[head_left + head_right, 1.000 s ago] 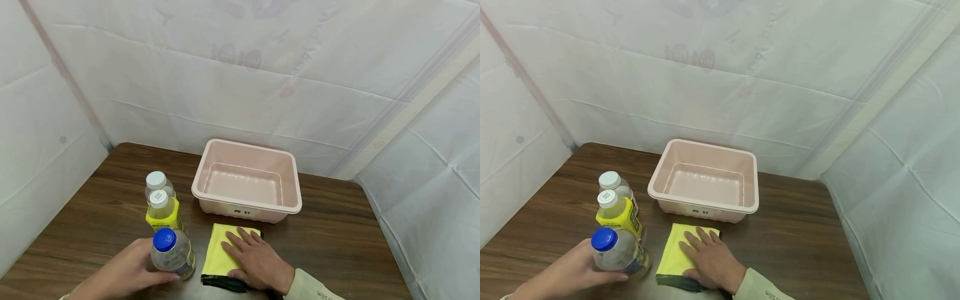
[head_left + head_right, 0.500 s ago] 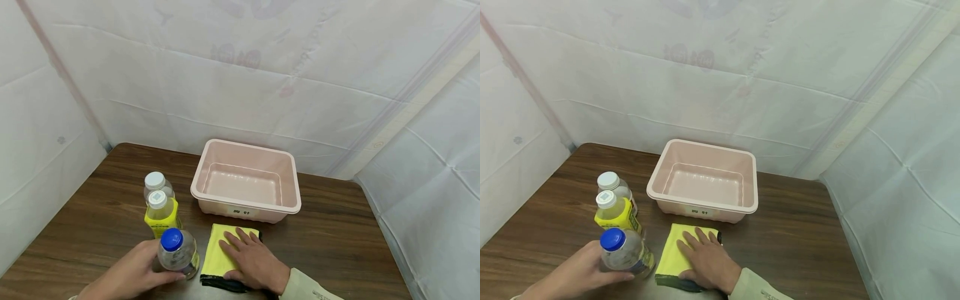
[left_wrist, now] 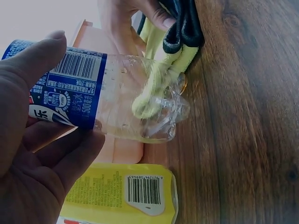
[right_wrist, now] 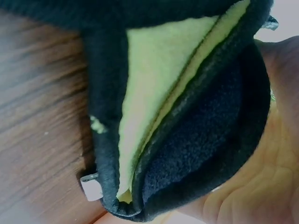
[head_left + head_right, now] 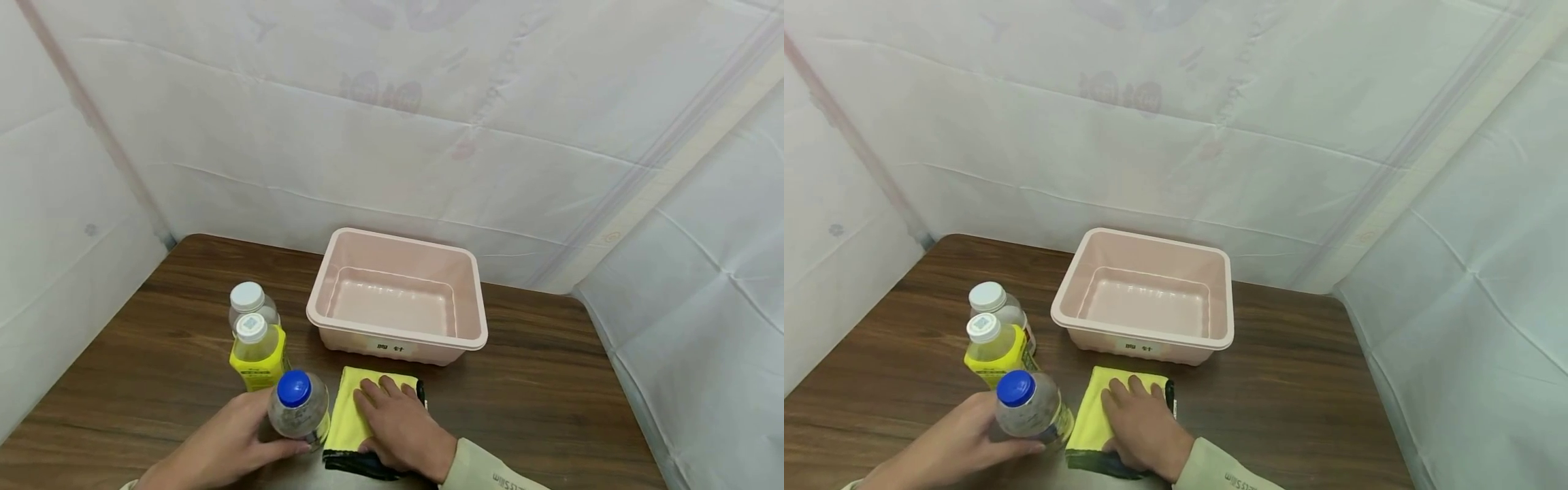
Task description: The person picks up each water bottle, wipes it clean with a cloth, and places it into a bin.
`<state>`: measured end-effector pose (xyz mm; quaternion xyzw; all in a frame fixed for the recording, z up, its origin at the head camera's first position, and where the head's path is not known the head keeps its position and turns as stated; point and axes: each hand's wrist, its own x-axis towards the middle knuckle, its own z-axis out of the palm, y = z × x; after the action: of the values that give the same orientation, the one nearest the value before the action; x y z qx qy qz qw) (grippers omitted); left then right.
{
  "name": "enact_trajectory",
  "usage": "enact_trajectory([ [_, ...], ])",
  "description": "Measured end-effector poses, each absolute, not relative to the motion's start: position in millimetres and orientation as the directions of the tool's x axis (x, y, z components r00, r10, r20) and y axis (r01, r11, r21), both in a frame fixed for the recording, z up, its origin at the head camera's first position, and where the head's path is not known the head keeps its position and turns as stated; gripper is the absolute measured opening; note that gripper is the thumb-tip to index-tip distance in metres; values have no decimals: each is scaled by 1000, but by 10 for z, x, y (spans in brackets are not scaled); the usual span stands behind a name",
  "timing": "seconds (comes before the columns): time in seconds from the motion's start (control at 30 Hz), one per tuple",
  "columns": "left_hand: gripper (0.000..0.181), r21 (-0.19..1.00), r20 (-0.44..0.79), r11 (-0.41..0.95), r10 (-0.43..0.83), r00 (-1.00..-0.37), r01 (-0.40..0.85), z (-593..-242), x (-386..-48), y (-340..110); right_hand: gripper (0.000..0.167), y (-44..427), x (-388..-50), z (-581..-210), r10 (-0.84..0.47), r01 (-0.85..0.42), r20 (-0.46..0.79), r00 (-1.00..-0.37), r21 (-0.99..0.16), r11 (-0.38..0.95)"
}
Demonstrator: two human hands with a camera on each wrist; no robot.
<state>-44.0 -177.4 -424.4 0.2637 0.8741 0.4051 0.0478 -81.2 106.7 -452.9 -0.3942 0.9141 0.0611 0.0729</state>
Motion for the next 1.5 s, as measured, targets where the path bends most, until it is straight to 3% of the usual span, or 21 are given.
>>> enact_trajectory([
  [0.5, 57, 699, 27, 629, 451, -892, 339, -4186, -496, -1659, 47, 1011, -812, -4565, -743, -744, -60, -667, 104, 660],
  [0.8, 58, 701, 38, 625, 448, -893, 343, -4205, -498, -1653, 31, 997, -780, -4570, -753, -749, -18, -658, 114, 652],
  [1.23, 55, 723, 33, 599, 467, -883, 344, -4223, -496, -1639, 12, 1050, -766, -4621, -772, -769, 66, -632, 72, 636],
  [1.5, 51, 745, 37, 570, 484, -875, 347, -4229, -507, -1630, 9, 1139, -784, -4652, -761, -776, 158, -629, -70, 627],
])
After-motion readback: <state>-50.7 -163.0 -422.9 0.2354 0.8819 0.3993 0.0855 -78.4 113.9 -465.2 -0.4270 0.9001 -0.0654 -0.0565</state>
